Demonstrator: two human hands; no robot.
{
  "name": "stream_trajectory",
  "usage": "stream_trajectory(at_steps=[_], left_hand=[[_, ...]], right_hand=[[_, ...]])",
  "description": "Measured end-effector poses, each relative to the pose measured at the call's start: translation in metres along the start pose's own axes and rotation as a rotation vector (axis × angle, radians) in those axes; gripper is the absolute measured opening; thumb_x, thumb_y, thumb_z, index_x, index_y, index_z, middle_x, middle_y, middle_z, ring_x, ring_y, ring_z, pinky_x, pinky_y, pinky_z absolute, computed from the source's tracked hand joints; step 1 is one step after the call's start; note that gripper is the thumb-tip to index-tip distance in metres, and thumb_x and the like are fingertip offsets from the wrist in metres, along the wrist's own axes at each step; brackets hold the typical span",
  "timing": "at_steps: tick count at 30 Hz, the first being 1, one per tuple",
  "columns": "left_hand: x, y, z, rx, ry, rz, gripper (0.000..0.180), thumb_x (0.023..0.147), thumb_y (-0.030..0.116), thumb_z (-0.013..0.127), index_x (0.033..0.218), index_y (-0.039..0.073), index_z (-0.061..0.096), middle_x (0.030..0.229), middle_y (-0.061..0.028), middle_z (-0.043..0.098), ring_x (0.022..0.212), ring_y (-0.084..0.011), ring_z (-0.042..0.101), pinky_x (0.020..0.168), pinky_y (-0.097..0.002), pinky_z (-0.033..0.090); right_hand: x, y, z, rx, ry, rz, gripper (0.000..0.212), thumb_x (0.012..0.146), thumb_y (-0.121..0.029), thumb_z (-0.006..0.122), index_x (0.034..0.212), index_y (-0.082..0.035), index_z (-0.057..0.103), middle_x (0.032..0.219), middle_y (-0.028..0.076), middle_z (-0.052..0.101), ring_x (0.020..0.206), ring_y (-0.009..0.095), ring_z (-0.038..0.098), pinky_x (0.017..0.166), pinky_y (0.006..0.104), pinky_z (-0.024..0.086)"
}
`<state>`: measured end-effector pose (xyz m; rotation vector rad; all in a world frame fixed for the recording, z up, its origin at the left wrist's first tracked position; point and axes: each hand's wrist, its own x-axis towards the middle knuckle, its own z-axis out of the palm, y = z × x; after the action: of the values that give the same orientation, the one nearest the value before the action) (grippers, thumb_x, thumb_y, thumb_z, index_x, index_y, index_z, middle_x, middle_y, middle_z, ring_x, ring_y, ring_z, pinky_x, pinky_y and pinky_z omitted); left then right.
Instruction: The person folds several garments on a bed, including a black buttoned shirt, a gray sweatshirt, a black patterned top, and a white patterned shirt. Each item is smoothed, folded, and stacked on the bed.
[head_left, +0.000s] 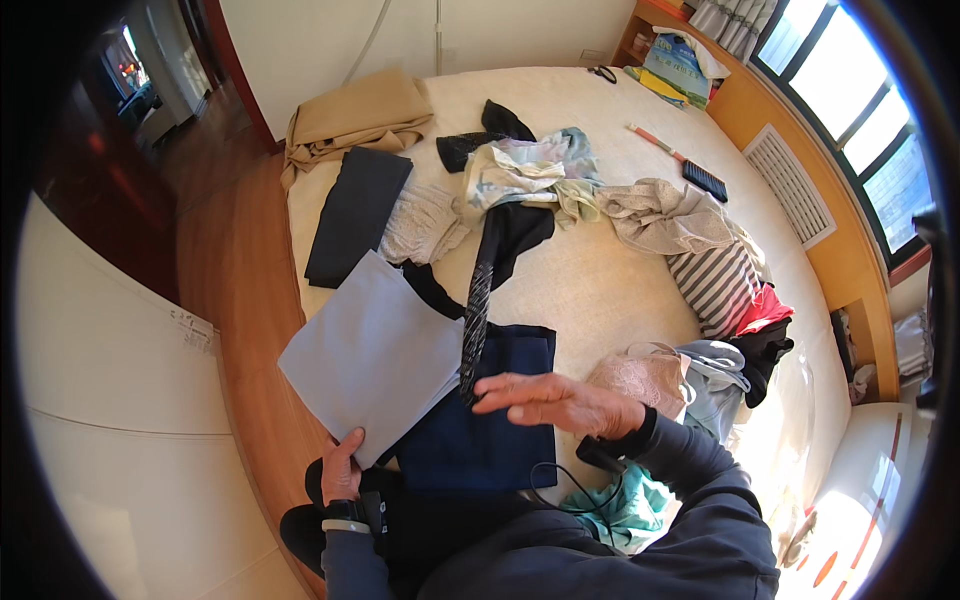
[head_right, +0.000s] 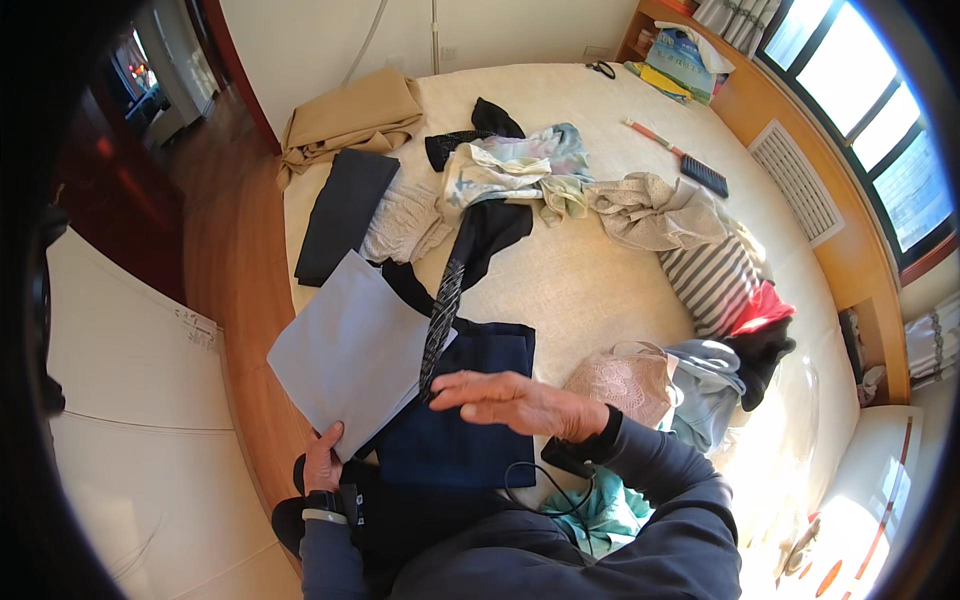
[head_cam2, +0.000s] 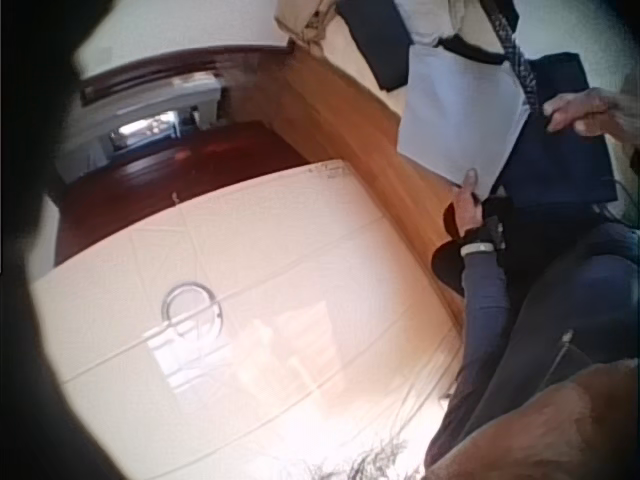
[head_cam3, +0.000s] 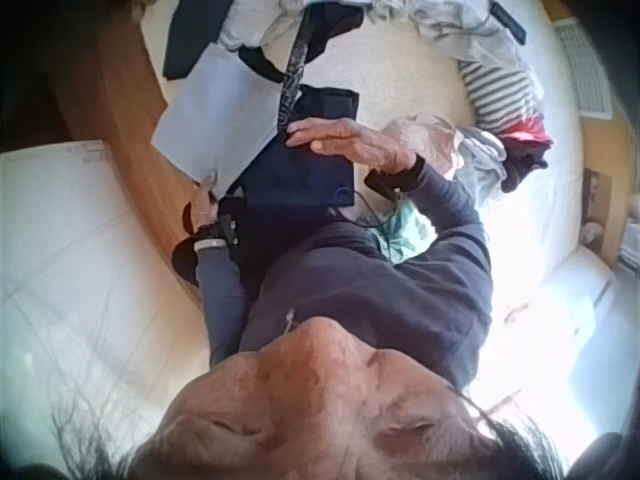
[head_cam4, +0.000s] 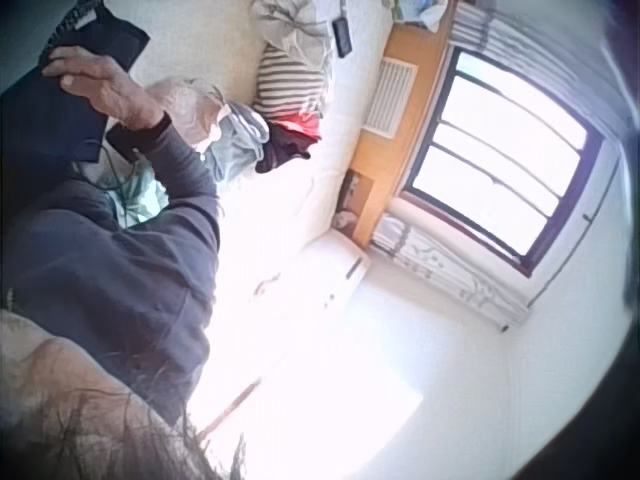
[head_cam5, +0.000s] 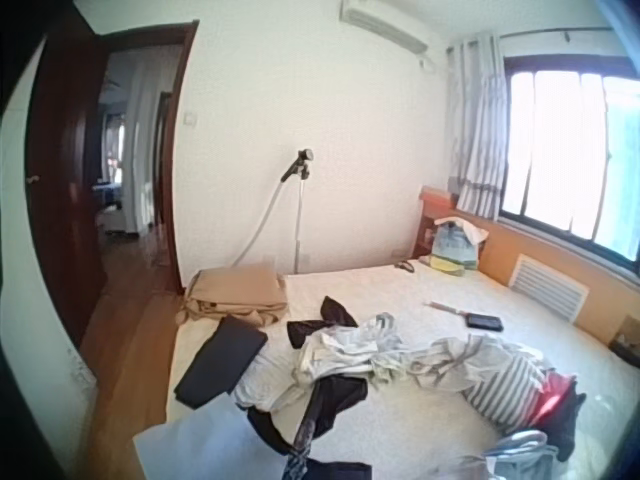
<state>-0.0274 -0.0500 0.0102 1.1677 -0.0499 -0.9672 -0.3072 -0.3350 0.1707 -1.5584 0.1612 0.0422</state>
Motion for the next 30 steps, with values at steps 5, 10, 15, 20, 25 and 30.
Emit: stream_trajectory(at_steps=[5,10,15,20,25,30], left_hand=[[0.001,-0.002,-0.006,0.058,-0.023,0.012,0.083,0.092,0.022,0.085,0.159,-0.003,0.043,0.15,-0.0142,0.058,0.139,-0.0281,0.055,0.121,-0.0407,0.041],[0.001,-0.003,-0.007,0.043,-0.063,0.021,0.083,0.094,0.026,0.085,0.16,-0.002,0.043,0.153,-0.0135,0.056,0.14,-0.0269,0.055,0.12,-0.0409,0.042],[-0.001,-0.002,-0.009,0.036,-0.059,0.004,0.082,0.093,0.025,0.085,0.158,-0.003,0.045,0.151,-0.0142,0.058,0.139,-0.0273,0.055,0.119,-0.0409,0.042],[-0.005,-0.001,-0.011,0.031,-0.122,0.048,0.077,0.095,0.025,0.084,0.156,-0.003,0.046,0.149,-0.0142,0.06,0.137,-0.0263,0.057,0.117,-0.0415,0.044],[-0.007,-0.004,-0.015,0.066,-0.087,0.035,0.068,0.094,0.026,0.083,0.147,-0.003,0.054,0.141,-0.0122,0.063,0.127,-0.0227,0.06,0.107,-0.0373,0.048],[-0.007,-0.005,-0.019,0.031,-0.1,0.04,0.064,0.094,0.023,0.083,0.145,-0.003,0.055,0.135,-0.011,0.065,0.121,-0.0204,0.061,0.101,-0.0353,0.049]], right_hand=[[0.005,0.044,0.072,0.079,-0.23,0.015,0.034,0.106,-0.007,0.063,0.139,-0.001,0.067,0.162,0.017,0.052,0.151,0.029,0.047,0.121,0.0369,0.039],[-0.038,0.105,0.015,-0.732,0.439,0.288,0.053,0.093,-0.011,0.07,0.145,-0.006,0.059,0.165,0.017,0.046,0.152,0.037,0.041,0.123,0.0506,0.033],[-0.117,0.155,-0.003,-1.308,0.451,0.832,0.087,0.087,-0.037,0.066,0.165,-0.009,0.04,0.174,0.016,0.033,0.163,0.044,0.023,0.127,0.0691,0.01],[-0.189,0.179,-0.049,-1.297,0.531,1.143,0.082,0.085,-0.035,0.069,0.157,-0.003,0.046,0.166,0.02,0.042,0.157,0.048,0.032,0.125,0.0701,0.021],[-0.255,0.213,-0.101,-1.139,0.737,1.474,0.063,0.09,-0.036,0.066,0.143,-0.002,0.065,0.149,0.024,0.061,0.141,0.048,0.055,0.123,0.0571,0.037],[-0.3,0.226,-0.152,-1.033,0.144,1.571,0.049,0.093,-0.046,0.069,0.128,-0.012,0.079,0.135,0.015,0.074,0.125,0.038,0.07,0.109,0.0463,0.055]])
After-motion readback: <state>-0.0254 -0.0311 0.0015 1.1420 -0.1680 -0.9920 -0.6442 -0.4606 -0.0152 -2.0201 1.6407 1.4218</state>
